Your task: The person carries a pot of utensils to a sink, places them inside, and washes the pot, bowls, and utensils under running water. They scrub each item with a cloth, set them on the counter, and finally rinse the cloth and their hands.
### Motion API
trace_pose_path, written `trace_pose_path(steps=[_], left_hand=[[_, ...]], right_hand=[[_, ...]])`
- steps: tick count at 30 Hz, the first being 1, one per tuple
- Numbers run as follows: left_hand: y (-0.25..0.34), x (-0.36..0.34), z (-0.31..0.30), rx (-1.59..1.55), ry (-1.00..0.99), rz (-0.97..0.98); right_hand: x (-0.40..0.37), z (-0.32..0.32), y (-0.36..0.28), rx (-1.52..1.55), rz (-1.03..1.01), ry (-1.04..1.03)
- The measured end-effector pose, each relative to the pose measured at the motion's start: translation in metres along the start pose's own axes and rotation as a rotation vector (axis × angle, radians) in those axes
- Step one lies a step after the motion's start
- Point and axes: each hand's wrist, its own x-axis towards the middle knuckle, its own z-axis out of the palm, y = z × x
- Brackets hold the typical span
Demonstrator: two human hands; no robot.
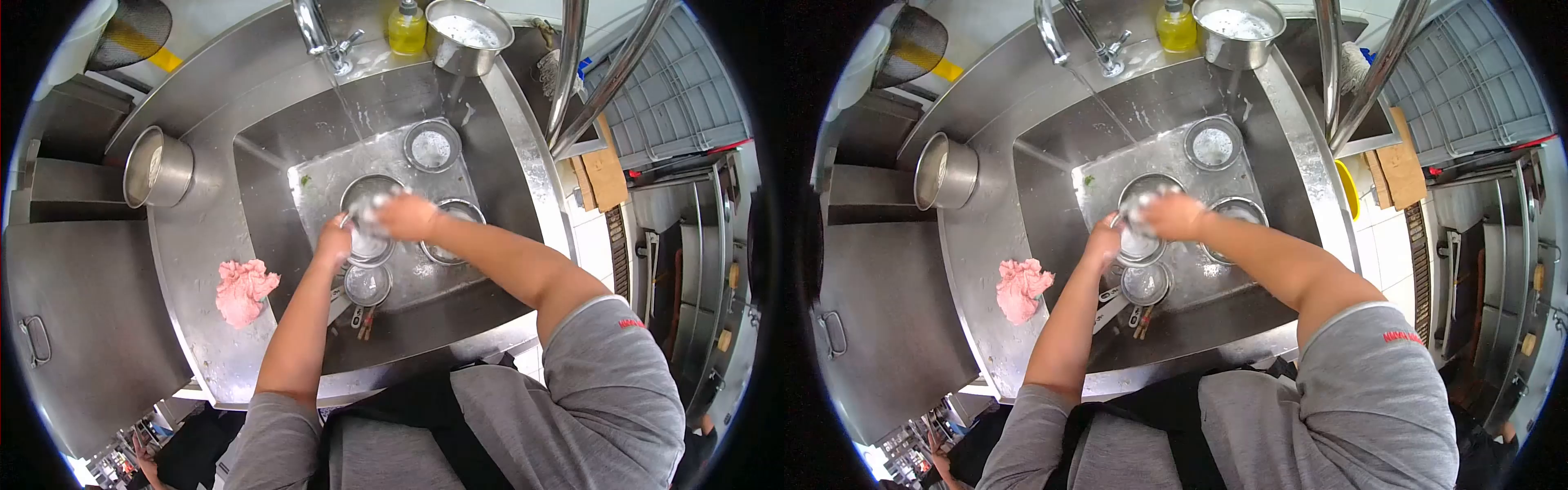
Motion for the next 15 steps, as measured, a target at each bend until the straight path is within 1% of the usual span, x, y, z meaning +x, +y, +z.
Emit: trace_pose_path(steps=[1,2,3,4,5,6,7,9,10,11,12,13,15], left_hand=[[0.004,-0.001,-0.005,-0.025,-0.004,-0.033],[0.006,-0.006,-0.010,-0.157,-0.091,-0.033],[0.009,-0.011,-0.010,-0.162,-0.081,-0.032],[0.010,-0.018,-0.007,-0.506,-0.049,-0.071],[0.013,-0.022,-0.003,-0.851,-0.016,-0.109],[0.018,-0.024,-0.001,-0.862,0.013,-0.042],[0.018,-0.023,0.000,-0.867,0.018,-0.042],[0.017,-0.023,0.004,-0.347,0.277,0.247],[0.018,-0.020,0.014,-0.065,0.567,0.462],[0.010,-0.019,0.022,-0.059,0.565,0.458],[0.007,-0.019,0.027,-0.388,0.544,0.450],[0.003,-0.020,0.031,-0.714,0.512,0.434],[0.005,-0.020,0.043,-0.675,0.515,0.428]], right_hand=[[0.007,-0.007,0.012,0.080,0.075,0.187],[0.012,-0.013,0.022,0.161,0.150,0.371],[0.016,-0.017,0.026,0.242,0.223,0.557],[0.011,-0.012,0.020,0.243,0.216,0.556],[-0.001,-0.003,0.006,0.976,0.518,0.352],[-0.011,0.004,-0.006,1.691,0.806,0.072],[-0.012,0.001,-0.022,1.791,0.839,0.005],[-0.009,-0.023,-0.048,1.998,0.672,0.120],[-0.005,-0.041,-0.056,1.999,0.675,0.116],[0.000,-0.057,-0.061,1.802,0.738,-0.031],[0.005,-0.064,-0.065,1.600,0.787,-0.169],[0.009,-0.055,-0.068,1.610,0.788,-0.169],[0.023,-0.024,-0.068,1.084,0.428,0.237]])
